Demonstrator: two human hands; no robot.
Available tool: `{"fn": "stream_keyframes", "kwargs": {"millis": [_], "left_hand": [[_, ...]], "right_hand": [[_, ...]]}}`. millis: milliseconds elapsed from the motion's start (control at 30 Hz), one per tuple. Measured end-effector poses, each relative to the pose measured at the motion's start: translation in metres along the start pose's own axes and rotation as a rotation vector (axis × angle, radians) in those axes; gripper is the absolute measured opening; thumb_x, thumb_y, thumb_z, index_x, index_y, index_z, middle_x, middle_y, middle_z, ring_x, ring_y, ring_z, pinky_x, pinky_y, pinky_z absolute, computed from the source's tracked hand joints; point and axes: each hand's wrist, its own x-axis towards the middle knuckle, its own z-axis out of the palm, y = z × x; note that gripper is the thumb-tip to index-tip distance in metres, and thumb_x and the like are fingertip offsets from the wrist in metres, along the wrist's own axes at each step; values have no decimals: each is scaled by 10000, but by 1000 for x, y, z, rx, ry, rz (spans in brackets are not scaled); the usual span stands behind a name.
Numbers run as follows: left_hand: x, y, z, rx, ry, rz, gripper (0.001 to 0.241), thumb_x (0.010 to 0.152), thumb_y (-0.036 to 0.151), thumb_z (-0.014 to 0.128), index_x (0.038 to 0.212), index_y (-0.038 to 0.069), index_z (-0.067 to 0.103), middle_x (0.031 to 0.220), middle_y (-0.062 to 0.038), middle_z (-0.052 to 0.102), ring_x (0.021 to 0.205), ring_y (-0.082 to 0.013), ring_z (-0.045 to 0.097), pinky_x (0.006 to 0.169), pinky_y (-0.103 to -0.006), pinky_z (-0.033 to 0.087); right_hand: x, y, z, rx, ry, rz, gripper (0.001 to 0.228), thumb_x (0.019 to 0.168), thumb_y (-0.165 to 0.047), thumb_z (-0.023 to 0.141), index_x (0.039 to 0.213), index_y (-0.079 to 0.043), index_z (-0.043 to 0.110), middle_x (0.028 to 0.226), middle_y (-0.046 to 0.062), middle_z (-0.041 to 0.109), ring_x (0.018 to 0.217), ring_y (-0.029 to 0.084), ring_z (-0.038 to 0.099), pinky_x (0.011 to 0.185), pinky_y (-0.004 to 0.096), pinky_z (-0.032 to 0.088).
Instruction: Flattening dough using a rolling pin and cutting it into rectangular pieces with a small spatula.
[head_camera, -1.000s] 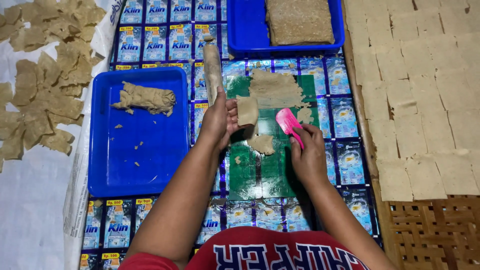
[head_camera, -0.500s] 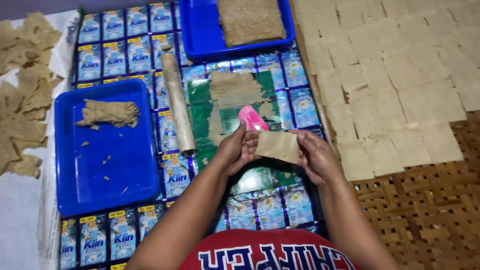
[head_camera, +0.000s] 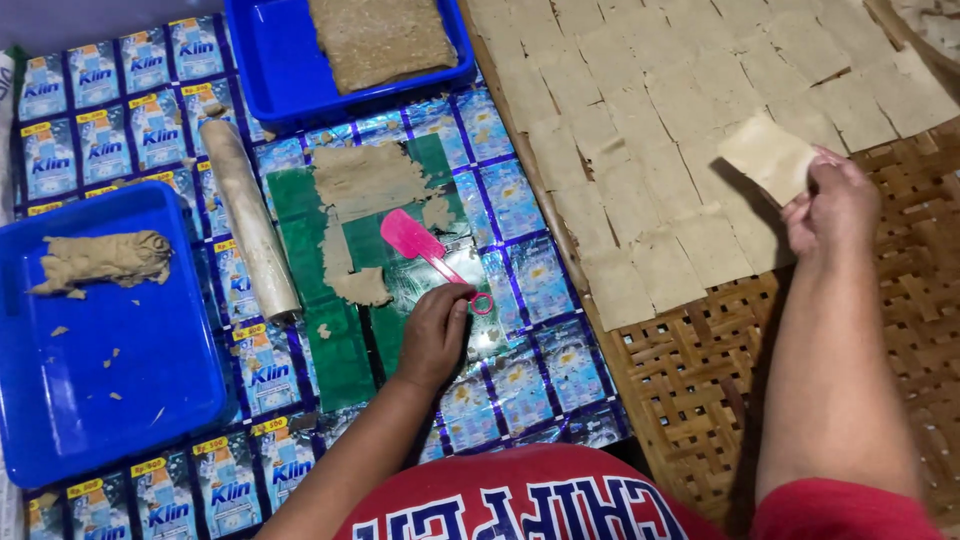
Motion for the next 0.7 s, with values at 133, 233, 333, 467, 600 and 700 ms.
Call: {"fn": "stream_keyframes", "kwargs": {"millis": [133, 233, 333, 467, 600, 700], "left_hand": [[1, 2, -1, -14, -9, -32, 252, 1046, 199, 516, 1153, 55, 693, 1128, -154, 710, 1080, -355, 667, 934, -428, 514], [1, 1, 1, -7, -12, -30, 264, 1053, 209, 507, 1160, 54, 692, 1133, -155, 707, 1084, -355, 667, 936, -427, 513], [1, 0, 3, 16, -6, -3, 272, 1061, 215, 501, 1167, 45, 685, 1144, -161, 701, 1097, -362, 661, 949, -433, 508], [-1, 0, 3, 29, 1, 0, 283, 1068, 226, 491, 1165, 47, 687, 1148, -158, 705, 1105, -358, 664, 955, -430, 509], [-1, 0, 4, 24, 6, 1, 291, 1076, 232, 482, 1167, 48, 688, 1156, -158, 705, 1114, -358, 662, 959, -429, 510], [0, 2, 2, 24, 6, 2, 293, 1075, 235, 481, 1164, 49, 690, 1155, -156, 704, 1114, -356, 663, 961, -429, 511]], "right_hand": [[37, 17, -38, -125, 220, 70, 241, 1041, -199, 554, 1217, -138, 707, 1064, 81, 691, 597, 17, 534, 445, 123, 424], [43, 32, -58, -127, 249, 93, 242, 1067, -169, 518, 1227, -108, 688, 1072, 85, 673, 620, 23, 533, 462, 121, 412], [39, 38, -64, -98, 245, 104, 240, 1067, -172, 543, 1251, -138, 693, 1073, 76, 662, 627, 22, 523, 471, 114, 415], [22, 38, -62, -122, 302, 120, 229, 1055, -168, 535, 1248, -140, 656, 1033, 53, 654, 618, 26, 513, 457, 126, 387], [11, 34, -58, -196, 355, 110, 222, 1048, -186, 534, 1241, -179, 644, 1026, 32, 680, 617, 43, 521, 419, 179, 292], [13, 42, -62, -211, 366, 27, 219, 1076, -171, 533, 1262, -121, 637, 1084, 65, 688, 651, 60, 553, 438, 186, 339]]}}
